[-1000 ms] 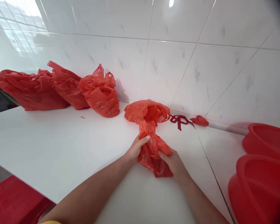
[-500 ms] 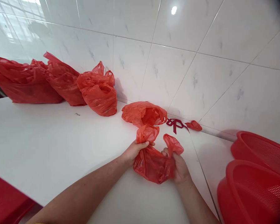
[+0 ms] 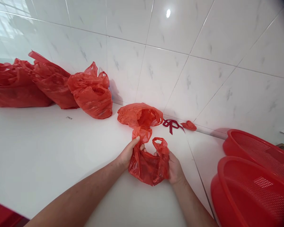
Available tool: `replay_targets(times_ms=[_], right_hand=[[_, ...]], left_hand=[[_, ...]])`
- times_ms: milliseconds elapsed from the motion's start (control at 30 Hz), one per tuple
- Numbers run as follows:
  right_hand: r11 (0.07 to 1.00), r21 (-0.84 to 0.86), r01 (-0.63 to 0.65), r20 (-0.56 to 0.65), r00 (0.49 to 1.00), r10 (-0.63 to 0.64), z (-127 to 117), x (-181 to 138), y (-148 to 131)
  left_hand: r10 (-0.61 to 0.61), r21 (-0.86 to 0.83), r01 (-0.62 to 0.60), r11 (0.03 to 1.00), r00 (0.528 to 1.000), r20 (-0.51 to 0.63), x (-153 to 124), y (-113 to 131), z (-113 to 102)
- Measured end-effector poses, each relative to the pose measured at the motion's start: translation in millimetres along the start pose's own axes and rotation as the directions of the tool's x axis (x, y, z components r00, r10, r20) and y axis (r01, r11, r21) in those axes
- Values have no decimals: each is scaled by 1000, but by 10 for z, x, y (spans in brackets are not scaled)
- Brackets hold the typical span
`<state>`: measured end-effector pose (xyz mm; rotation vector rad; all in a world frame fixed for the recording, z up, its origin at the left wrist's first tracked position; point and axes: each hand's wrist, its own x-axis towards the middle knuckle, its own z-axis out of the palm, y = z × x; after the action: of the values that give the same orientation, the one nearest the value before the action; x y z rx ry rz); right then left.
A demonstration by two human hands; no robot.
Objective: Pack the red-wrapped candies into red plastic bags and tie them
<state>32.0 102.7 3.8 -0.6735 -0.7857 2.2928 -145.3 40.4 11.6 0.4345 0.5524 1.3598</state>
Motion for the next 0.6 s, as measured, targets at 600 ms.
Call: replay_targets(times_ms=[600], right_hand=[[895,-413,168,190,977,-96,172,-42,67]], left_hand=[[254,246,-234,941,966,-52,-30,-18,88]])
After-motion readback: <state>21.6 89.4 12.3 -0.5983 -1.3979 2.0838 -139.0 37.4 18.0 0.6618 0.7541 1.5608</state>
